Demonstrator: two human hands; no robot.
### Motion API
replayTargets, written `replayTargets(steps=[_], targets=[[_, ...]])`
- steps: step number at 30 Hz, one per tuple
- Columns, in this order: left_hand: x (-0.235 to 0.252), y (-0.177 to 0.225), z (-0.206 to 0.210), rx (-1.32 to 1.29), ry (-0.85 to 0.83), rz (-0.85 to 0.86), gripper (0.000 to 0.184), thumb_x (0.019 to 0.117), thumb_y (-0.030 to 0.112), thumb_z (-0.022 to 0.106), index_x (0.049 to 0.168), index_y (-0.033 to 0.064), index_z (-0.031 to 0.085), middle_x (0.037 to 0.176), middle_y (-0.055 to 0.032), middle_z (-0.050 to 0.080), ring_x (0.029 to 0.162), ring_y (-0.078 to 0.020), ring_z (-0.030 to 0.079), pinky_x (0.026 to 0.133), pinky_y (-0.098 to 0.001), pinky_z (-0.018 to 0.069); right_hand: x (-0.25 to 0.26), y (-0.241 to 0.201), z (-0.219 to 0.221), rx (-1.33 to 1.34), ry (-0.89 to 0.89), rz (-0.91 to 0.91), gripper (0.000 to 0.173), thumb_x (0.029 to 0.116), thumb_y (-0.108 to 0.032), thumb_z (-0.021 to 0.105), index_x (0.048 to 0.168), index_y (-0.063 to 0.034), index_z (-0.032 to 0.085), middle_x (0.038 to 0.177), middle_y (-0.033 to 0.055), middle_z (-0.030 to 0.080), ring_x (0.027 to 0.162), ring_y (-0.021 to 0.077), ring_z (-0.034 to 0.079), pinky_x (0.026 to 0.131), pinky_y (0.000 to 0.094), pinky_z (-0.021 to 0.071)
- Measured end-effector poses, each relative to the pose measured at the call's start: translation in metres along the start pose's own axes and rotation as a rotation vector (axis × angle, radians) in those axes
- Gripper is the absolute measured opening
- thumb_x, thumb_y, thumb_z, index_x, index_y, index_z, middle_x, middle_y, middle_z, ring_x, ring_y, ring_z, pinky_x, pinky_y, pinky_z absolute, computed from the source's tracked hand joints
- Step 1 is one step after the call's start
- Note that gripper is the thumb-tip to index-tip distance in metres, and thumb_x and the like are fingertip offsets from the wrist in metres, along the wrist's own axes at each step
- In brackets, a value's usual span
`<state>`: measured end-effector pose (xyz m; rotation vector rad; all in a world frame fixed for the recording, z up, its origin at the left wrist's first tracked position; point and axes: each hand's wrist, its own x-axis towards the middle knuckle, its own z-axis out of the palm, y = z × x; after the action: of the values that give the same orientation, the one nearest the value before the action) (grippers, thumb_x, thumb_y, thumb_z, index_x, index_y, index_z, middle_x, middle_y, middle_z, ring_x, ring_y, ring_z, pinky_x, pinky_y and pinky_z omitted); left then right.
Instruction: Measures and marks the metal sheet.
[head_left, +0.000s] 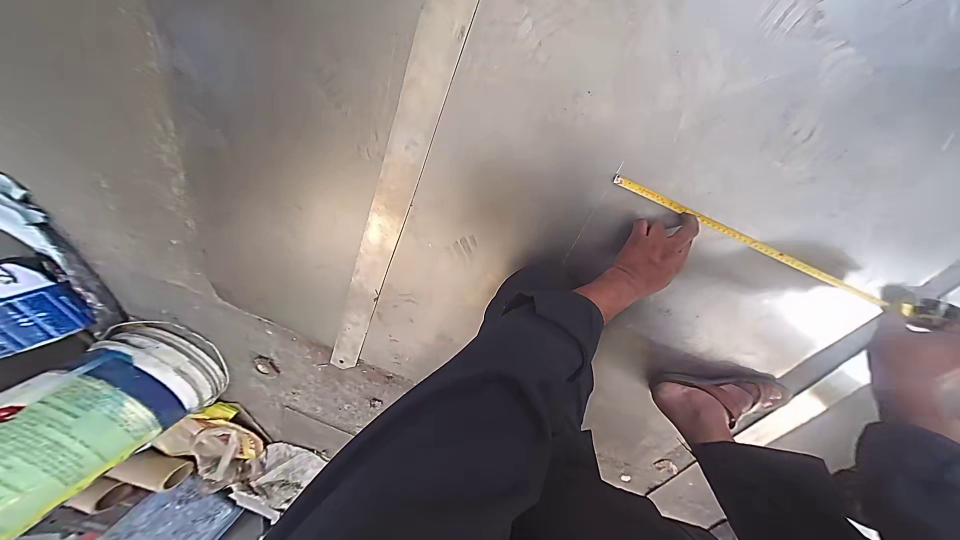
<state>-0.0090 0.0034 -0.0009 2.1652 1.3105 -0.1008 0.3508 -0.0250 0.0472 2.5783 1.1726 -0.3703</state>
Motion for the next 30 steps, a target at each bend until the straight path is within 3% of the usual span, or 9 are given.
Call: replayTargets(steps=[1, 4, 8, 11, 14, 19, 21, 24, 30], targets=[[0.001, 0.000, 0.000, -0.013, -0.002, 0.001, 0.037, 0.1029, 0.007, 0.045, 0.133, 0.0082, 0.066, 0.158, -0.0042, 0.048, 0.102, -0.0290, 0.065, 0.084, -0.0474, 0.0486, 0.002, 0.005, 0.012, 0.034, 0.051, -0.280, 0.043, 0.0941, -0.024, 0.066, 0.122, 0.0088, 0.065, 0.115, 0.0273, 0.069, 0.108, 0.0372, 0.068, 0.098, 0.0469, 0.0525], [-0.001, -0.001, 0.000, -0.009, 0.005, 0.016, 0.037, 0.1028, 0.007, 0.045, 0.133, 0.0075, 0.066, 0.158, -0.0059, 0.048, 0.101, -0.0293, 0.066, 0.084, -0.0473, 0.0489, -0.013, -0.040, 0.017, 0.137, -0.179, -0.418, 0.040, 0.0973, -0.029, 0.070, 0.122, 0.0023, 0.069, 0.116, 0.0278, 0.069, 0.111, 0.0429, 0.063, 0.102, 0.0580, 0.0438], [-0.001, -0.002, -0.004, -0.013, 0.005, 0.012, 0.037, 0.1032, 0.006, 0.044, 0.133, 0.0071, 0.066, 0.157, -0.0056, 0.049, 0.101, -0.0291, 0.066, 0.084, -0.0465, 0.0493, -0.025, -0.060, 0.032, 0.264, -0.175, -0.338, 0.035, 0.0943, -0.027, 0.075, 0.118, -0.0012, 0.072, 0.118, 0.0225, 0.071, 0.109, 0.0335, 0.066, 0.099, 0.0517, 0.0474], [-0.001, -0.001, -0.004, -0.008, -0.016, 0.015, 0.038, 0.1033, 0.006, 0.044, 0.135, 0.0065, 0.065, 0.159, -0.0055, 0.047, 0.102, -0.0300, 0.065, 0.084, -0.0471, 0.0487, -0.025, -0.056, 0.027, 0.280, -0.196, -0.262, 0.032, 0.0965, -0.026, 0.073, 0.118, -0.0023, 0.073, 0.117, 0.0201, 0.072, 0.109, 0.0319, 0.067, 0.100, 0.0525, 0.0478], [-0.001, -0.001, -0.003, 0.008, -0.018, 0.009, 0.038, 0.1033, 0.006, 0.044, 0.136, 0.0074, 0.064, 0.159, -0.0048, 0.047, 0.103, -0.0288, 0.065, 0.085, -0.0471, 0.0486, -0.029, -0.064, 0.020, 0.311, -0.189, -0.231, 0.029, 0.0987, -0.022, 0.071, 0.115, 0.0024, 0.073, 0.113, 0.0244, 0.072, 0.105, 0.0339, 0.067, 0.099, 0.0545, 0.0472], [0.001, 0.000, 0.002, -0.022, 0.013, -0.008, 0.038, 0.1025, 0.008, 0.046, 0.136, 0.0068, 0.064, 0.157, -0.0081, 0.049, 0.104, -0.0305, 0.066, 0.085, -0.0478, 0.0490, -0.027, -0.062, 0.027, 0.415, -0.192, -0.232, 0.031, 0.0990, -0.017, 0.069, 0.114, 0.0097, 0.069, 0.116, 0.0282, 0.069, 0.109, 0.0304, 0.065, 0.101, 0.0467, 0.0465], [0.001, 0.000, 0.001, -0.009, -0.006, -0.004, 0.039, 0.1028, 0.008, 0.045, 0.138, 0.0072, 0.063, 0.158, -0.0068, 0.048, 0.105, -0.0302, 0.066, 0.085, -0.0475, 0.0490, -0.030, -0.064, 0.026, 0.403, -0.188, -0.209, 0.031, 0.0987, -0.019, 0.070, 0.114, 0.0077, 0.071, 0.116, 0.0257, 0.070, 0.110, 0.0278, 0.065, 0.102, 0.0448, 0.0465], [0.002, 0.000, 0.000, 0.019, -0.010, -0.002, 0.040, 0.1032, 0.008, 0.044, 0.138, 0.0079, 0.063, 0.159, -0.0056, 0.047, 0.103, -0.0287, 0.065, 0.084, -0.0465, 0.0487, -0.024, -0.061, 0.026, 0.282, -0.178, -0.183, 0.031, 0.0977, -0.028, 0.070, 0.114, -0.0024, 0.075, 0.113, 0.0194, 0.073, 0.109, 0.0281, 0.068, 0.101, 0.0495, 0.0469], [0.002, 0.000, 0.001, -0.016, -0.010, -0.010, 0.039, 0.1039, 0.009, 0.043, 0.137, 0.0079, 0.064, 0.159, -0.0057, 0.047, 0.105, -0.0295, 0.065, 0.085, -0.0475, 0.0484, -0.024, -0.060, 0.027, 0.283, -0.171, -0.160, 0.032, 0.0972, -0.030, 0.070, 0.115, -0.0040, 0.075, 0.112, 0.0187, 0.074, 0.107, 0.0266, 0.068, 0.100, 0.0483, 0.0473]])
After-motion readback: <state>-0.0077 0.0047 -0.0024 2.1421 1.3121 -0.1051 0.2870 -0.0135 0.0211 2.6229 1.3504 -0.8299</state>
